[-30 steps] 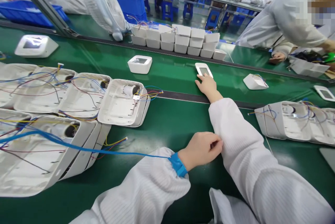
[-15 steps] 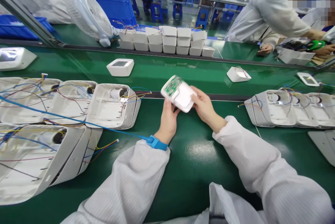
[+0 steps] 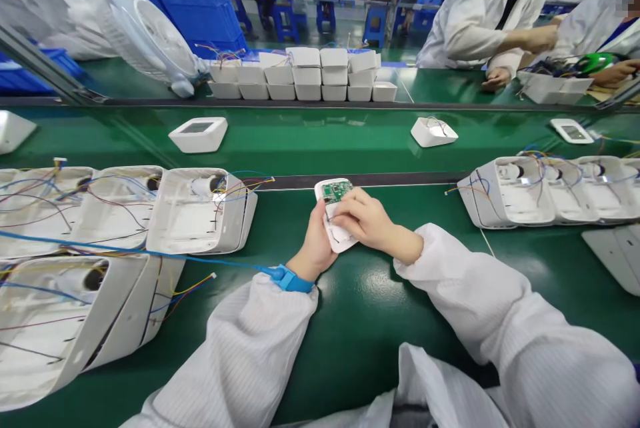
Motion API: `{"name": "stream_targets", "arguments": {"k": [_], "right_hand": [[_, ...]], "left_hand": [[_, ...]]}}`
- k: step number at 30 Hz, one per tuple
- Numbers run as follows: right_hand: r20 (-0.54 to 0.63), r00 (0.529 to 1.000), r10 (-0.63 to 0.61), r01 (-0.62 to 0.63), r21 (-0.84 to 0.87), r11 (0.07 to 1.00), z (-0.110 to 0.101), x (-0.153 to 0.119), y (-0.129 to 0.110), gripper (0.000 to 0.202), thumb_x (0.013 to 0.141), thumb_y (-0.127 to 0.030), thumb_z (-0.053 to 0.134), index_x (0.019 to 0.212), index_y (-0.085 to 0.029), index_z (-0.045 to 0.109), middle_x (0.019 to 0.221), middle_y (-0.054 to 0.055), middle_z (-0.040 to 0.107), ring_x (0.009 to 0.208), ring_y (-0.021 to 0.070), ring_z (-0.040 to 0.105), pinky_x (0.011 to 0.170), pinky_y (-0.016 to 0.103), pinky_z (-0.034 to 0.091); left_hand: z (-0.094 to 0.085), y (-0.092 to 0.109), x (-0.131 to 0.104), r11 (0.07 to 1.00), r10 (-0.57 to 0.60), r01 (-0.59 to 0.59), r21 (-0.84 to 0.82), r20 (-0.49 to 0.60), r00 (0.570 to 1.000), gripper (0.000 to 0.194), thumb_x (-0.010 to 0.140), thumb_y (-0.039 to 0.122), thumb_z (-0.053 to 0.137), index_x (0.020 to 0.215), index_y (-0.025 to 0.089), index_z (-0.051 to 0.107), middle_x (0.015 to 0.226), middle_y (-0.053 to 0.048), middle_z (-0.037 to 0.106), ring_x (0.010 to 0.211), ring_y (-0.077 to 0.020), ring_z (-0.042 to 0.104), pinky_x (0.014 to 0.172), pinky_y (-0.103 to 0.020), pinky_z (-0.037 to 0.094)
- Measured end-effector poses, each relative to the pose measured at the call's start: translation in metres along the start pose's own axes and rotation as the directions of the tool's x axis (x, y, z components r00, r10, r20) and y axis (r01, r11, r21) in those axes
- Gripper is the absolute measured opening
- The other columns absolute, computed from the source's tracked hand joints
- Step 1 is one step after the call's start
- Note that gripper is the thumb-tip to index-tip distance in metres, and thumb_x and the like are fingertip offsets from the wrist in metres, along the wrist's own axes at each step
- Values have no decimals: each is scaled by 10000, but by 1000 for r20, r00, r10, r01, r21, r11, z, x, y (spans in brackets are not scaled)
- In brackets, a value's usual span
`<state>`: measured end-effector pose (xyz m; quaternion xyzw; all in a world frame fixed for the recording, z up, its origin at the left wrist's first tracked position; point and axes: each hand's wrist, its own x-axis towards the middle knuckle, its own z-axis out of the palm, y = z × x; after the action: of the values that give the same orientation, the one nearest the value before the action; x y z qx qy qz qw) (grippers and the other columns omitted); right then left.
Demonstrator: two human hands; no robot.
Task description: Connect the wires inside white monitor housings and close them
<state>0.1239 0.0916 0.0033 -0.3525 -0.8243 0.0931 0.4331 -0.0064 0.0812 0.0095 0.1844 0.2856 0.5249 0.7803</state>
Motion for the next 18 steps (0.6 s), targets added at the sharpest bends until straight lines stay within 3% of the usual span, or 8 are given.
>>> {"name": "stream_targets", "arguments": {"k": [3,5,12,15,18], "right_hand": [[-85,996,6,-7,-4,1000,1,0,3,245,1011,-354,518,871,-212,661,897,46,585,834,167,592,712,292,504],[-116,993,-3,3,3,1000,0,2,6,227,1000,-338,542,860,-202,658,893,44,577,821,162,581,702,290,497],[-96,994,49,-40,89,995,-2,3,19,210,979,-346,582,857,-197,664,850,34,608,800,159,577,702,291,483],[-137,968,212,-203,77,976,-10,10,43,189,969,-343,562,960,-201,687,905,51,665,853,180,609,759,319,510],[-248,851,463,-466,50,883,-28,23,88,356,874,-302,605,1200,-165,646,1035,92,681,934,215,635,823,363,527]], "left_hand": [[-2,-1,-1,999,-44,43,29,27,999,245,760,361,667,845,131,682,780,-44,718,699,-165,680,661,-248,550],[-4,0,1,1000,-7,6,27,15,1000,255,717,341,682,859,129,688,804,-45,728,726,-169,688,685,-249,554],[-10,-3,7,987,98,-90,135,-49,994,379,662,347,728,967,126,687,884,-50,751,786,-196,711,740,-281,560],[-11,-4,4,980,89,-83,179,-22,996,456,667,358,727,1055,123,675,999,-87,754,804,-239,728,751,-343,572],[-10,-3,2,968,69,-70,242,13,998,512,666,361,722,1113,120,659,1150,-139,723,854,-274,732,744,-378,576]]}}
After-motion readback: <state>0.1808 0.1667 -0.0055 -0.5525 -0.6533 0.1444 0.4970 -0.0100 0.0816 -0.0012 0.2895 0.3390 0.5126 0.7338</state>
